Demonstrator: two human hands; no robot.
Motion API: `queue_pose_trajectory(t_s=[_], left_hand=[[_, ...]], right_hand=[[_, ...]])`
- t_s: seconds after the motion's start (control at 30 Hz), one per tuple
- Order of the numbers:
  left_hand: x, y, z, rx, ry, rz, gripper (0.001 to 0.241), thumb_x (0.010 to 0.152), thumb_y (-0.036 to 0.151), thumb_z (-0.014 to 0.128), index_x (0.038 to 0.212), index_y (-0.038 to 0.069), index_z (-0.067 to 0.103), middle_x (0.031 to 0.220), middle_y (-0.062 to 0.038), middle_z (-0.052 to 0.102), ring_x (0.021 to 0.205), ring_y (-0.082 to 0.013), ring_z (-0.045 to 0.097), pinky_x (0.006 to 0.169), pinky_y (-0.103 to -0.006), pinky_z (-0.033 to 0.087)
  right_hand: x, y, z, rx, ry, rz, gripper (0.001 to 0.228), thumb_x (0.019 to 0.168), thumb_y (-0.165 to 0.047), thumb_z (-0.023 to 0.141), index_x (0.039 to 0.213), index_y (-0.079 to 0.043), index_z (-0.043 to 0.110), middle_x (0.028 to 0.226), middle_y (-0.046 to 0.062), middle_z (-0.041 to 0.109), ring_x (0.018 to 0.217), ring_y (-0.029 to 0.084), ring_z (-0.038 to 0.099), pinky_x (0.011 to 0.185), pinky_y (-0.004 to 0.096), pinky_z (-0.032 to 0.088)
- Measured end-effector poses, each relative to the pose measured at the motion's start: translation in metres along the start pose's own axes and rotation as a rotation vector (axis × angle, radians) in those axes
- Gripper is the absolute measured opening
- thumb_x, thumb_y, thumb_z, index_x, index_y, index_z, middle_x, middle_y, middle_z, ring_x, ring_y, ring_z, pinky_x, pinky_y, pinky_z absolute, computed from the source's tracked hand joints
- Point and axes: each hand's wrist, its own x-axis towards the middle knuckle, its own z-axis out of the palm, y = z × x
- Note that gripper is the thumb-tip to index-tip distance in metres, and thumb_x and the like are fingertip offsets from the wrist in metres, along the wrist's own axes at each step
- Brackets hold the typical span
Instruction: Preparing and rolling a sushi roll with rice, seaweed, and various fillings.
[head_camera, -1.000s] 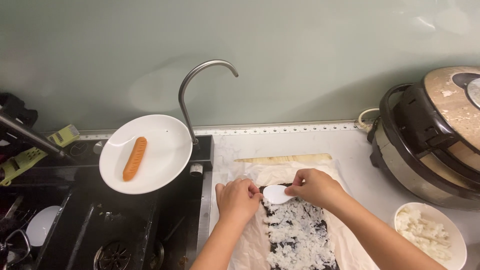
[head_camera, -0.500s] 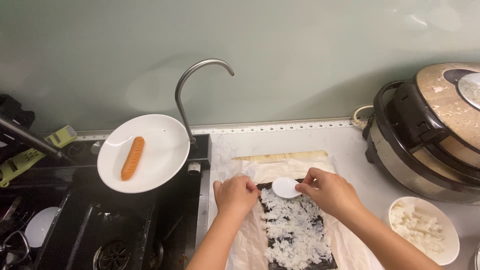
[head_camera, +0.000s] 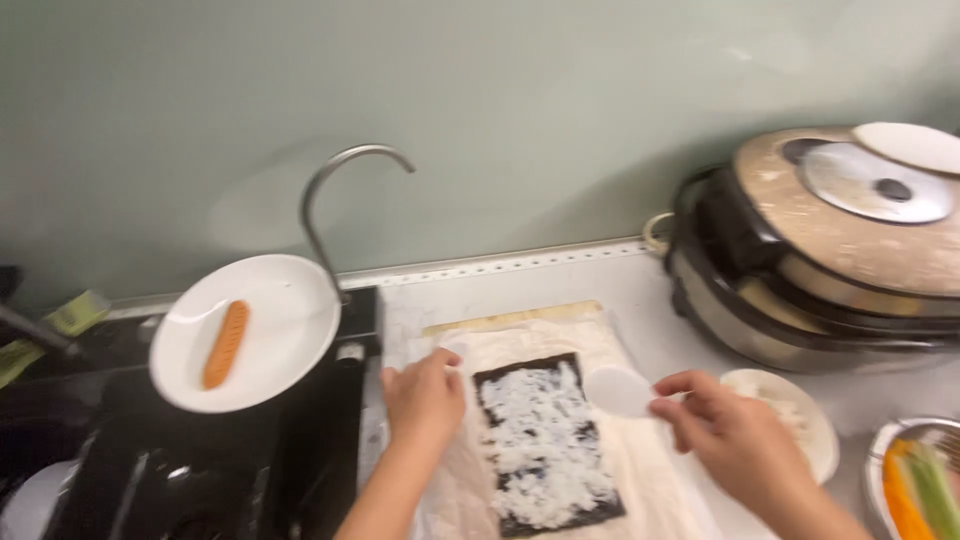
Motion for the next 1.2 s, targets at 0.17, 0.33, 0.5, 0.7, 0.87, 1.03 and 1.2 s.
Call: queue_pose_trajectory(t_s=[0.17, 0.33, 0.5, 0.7, 0.87, 1.03, 1.2], left_hand=[[-0.021, 0.123, -0.024, -0.288, -0.147, -0.017, 0.014, 0.084, 0.018, 0.067, 0.097, 0.018, 0.073, 0.082, -0.001, 0.074, 0.076, -0.0193, 0.070, 0.081, -0.0418, 0.043], [-0.085, 0.219, 0.089, -0.759, -0.741, -0.243, 0.048, 0.093, 0.015, 0.061, 0.140, 0.014, 0.055, 0.087, -0.004, 0.076, 0.072, -0.0132, 0.069, 0.073, -0.0313, 0.057], [-0.098, 0.256, 0.119, -0.948, -0.867, -0.350, 0.083, 0.092, 0.006, 0.053, 0.163, 0.010, 0.009, 0.084, -0.005, 0.068, 0.065, -0.0135, 0.065, 0.068, -0.0285, 0.057], [-0.104, 0.252, 0.139, -0.993, -0.820, -0.321, 0.082, 0.089, 0.000, 0.045, 0.164, 0.008, 0.015, 0.090, -0.003, 0.069, 0.069, -0.0125, 0.068, 0.070, -0.0270, 0.057], [-0.102, 0.264, 0.110, -0.930, -0.858, -0.331, 0.084, 0.090, 0.002, 0.048, 0.164, 0.011, 0.011, 0.089, -0.004, 0.068, 0.073, -0.0121, 0.068, 0.073, -0.0267, 0.056], [-0.102, 0.264, 0.113, -0.878, -0.880, -0.314, 0.085, 0.090, 0.003, 0.049, 0.165, 0.014, 0.009, 0.090, -0.005, 0.069, 0.074, -0.0122, 0.067, 0.072, -0.0267, 0.055], [-0.100, 0.263, 0.115, -0.861, -0.892, -0.334, 0.086, 0.089, 0.001, 0.047, 0.165, 0.015, 0.009, 0.093, -0.006, 0.072, 0.073, -0.0116, 0.068, 0.071, -0.0253, 0.055]], right_hand=[[-0.011, 0.071, -0.084, -0.296, 0.202, 0.103, 0.028, 0.089, -0.048, 0.067, 0.110, -0.030, 0.072, 0.072, 0.000, 0.076, 0.071, 0.021, 0.073, 0.068, 0.038, 0.057], [0.007, 0.135, -0.078, -0.605, 0.267, 0.036, 0.027, 0.091, -0.051, 0.058, 0.107, -0.033, 0.070, 0.077, 0.001, 0.078, 0.078, 0.026, 0.076, 0.071, 0.041, 0.058], [0.024, 0.139, -0.045, -0.540, 0.378, -0.113, 0.025, 0.093, -0.046, 0.060, 0.106, -0.026, 0.067, 0.076, 0.008, 0.075, 0.074, 0.031, 0.074, 0.065, 0.046, 0.056], [0.015, 0.153, -0.026, -0.449, 0.308, -0.215, 0.023, 0.089, -0.044, 0.063, 0.098, -0.025, 0.071, 0.076, 0.006, 0.076, 0.075, 0.032, 0.073, 0.066, 0.046, 0.056], [0.017, 0.155, -0.059, -0.277, 0.099, -0.036, 0.025, 0.085, -0.041, 0.067, 0.101, -0.026, 0.078, 0.079, 0.005, 0.078, 0.080, 0.030, 0.075, 0.072, 0.044, 0.057], [0.033, 0.153, -0.066, -0.072, 0.052, 0.147, 0.025, 0.087, -0.038, 0.070, 0.101, -0.021, 0.079, 0.082, 0.009, 0.079, 0.081, 0.032, 0.077, 0.075, 0.045, 0.059], [0.022, 0.140, -0.041, -0.381, 0.246, -0.010, 0.027, 0.091, -0.046, 0.063, 0.104, -0.025, 0.074, 0.081, 0.010, 0.078, 0.082, 0.034, 0.074, 0.075, 0.047, 0.057]])
